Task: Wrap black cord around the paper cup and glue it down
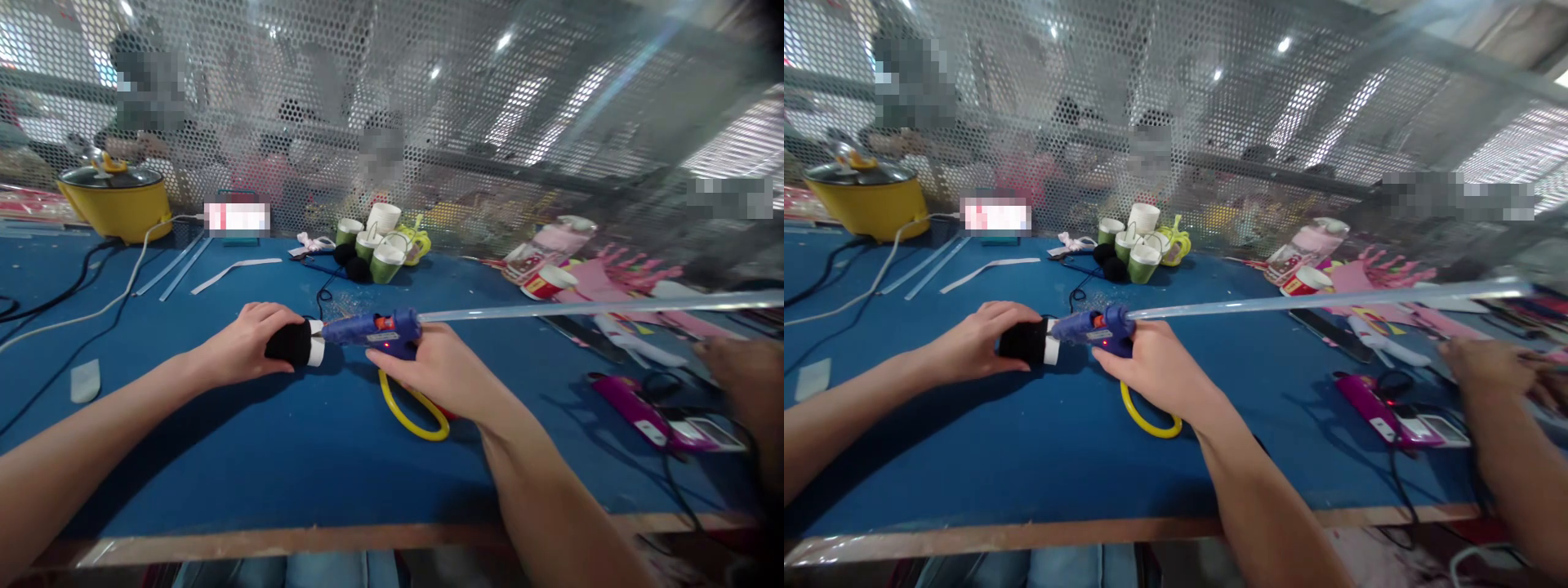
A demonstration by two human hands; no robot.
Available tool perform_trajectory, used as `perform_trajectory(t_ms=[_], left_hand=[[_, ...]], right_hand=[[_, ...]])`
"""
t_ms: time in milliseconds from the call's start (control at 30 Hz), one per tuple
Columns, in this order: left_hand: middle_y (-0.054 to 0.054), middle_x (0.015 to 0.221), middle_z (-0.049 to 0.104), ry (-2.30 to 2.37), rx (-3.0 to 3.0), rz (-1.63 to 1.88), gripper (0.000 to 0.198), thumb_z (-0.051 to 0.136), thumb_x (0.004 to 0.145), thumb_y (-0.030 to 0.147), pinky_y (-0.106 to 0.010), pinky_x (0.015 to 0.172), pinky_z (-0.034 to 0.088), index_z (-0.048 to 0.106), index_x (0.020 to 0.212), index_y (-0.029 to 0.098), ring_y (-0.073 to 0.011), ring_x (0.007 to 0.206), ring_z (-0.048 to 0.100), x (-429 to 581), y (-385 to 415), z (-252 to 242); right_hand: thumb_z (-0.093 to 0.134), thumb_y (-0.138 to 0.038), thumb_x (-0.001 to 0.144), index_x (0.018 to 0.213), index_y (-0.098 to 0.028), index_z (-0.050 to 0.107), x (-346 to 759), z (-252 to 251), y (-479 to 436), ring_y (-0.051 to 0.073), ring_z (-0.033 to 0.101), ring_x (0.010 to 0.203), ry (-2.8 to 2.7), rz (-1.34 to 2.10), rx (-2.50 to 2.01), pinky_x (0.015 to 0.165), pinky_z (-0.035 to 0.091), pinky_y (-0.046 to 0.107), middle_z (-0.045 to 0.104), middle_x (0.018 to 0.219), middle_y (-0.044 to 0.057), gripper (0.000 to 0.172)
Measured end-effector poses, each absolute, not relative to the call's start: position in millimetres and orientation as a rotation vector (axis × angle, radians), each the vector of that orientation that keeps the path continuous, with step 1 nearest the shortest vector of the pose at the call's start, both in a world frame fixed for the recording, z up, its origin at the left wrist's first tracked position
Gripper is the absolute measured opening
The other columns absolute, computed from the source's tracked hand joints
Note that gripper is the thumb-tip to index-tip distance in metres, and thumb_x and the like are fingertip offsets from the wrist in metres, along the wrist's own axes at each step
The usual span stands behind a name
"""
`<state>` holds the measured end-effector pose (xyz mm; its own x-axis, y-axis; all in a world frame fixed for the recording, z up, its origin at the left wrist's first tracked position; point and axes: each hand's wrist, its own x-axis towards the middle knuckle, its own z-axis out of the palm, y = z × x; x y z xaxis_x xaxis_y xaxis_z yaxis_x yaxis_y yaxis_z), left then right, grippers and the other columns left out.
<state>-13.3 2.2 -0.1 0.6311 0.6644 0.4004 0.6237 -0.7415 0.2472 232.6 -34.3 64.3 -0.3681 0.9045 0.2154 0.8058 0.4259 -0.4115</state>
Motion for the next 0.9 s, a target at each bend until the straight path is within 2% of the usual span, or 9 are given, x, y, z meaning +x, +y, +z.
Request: perform_trajectory(t_ms=[200, 633, 767, 900], left_hand=[[-0.011, 0.110, 0.059, 1.089, 2.766, 0.722, 0.049, 0.070, 0.067, 0.026, -0.040, 0.086, 0.039, 0.046, 0.109, 0.017, -0.0271, 0.103, 0.053, -12.7, 2.4, 0.8], [-0.010, 0.110, 0.058, 1.085, 2.771, 0.709, 0.049, 0.070, 0.067, 0.025, -0.041, 0.087, 0.036, 0.045, 0.109, 0.019, -0.0267, 0.104, 0.053, -12.5, 2.0, 0.2], [-0.010, 0.110, 0.058, 1.058, 2.792, 0.718, 0.048, 0.069, 0.068, 0.024, -0.041, 0.087, 0.036, 0.045, 0.109, 0.020, -0.0266, 0.104, 0.052, -12.5, 2.4, 0.3], [-0.011, 0.112, 0.057, 1.016, 2.847, 0.755, 0.049, 0.069, 0.068, 0.022, -0.042, 0.089, 0.033, 0.044, 0.111, 0.018, -0.0264, 0.104, 0.051, -12.4, 1.9, 0.2]], right_hand=[[0.053, -0.030, 0.075, 0.045, -0.020, 0.035, 233.9, 60.7, -34.9, 0.010, 0.043, 0.042, -2.315, 0.297, -1.446, 0.045, 0.032, 0.024, 0.044, 0.043, -0.004, 0.037], [0.050, -0.031, 0.077, 0.050, -0.020, 0.046, 235.9, 60.3, -36.7, 0.012, 0.045, 0.045, -2.387, 0.256, -1.449, 0.046, 0.032, 0.025, 0.046, 0.044, -0.003, 0.029], [0.050, -0.030, 0.077, 0.049, -0.020, 0.047, 236.5, 61.5, -36.3, 0.012, 0.042, 0.043, -2.439, 0.243, -1.434, 0.045, 0.029, 0.025, 0.042, 0.042, -0.003, 0.030], [0.050, -0.031, 0.077, 0.052, -0.020, 0.046, 236.7, 61.5, -35.6, 0.012, 0.045, 0.045, -2.407, 0.213, -1.467, 0.046, 0.030, 0.025, 0.046, 0.044, -0.003, 0.028]])
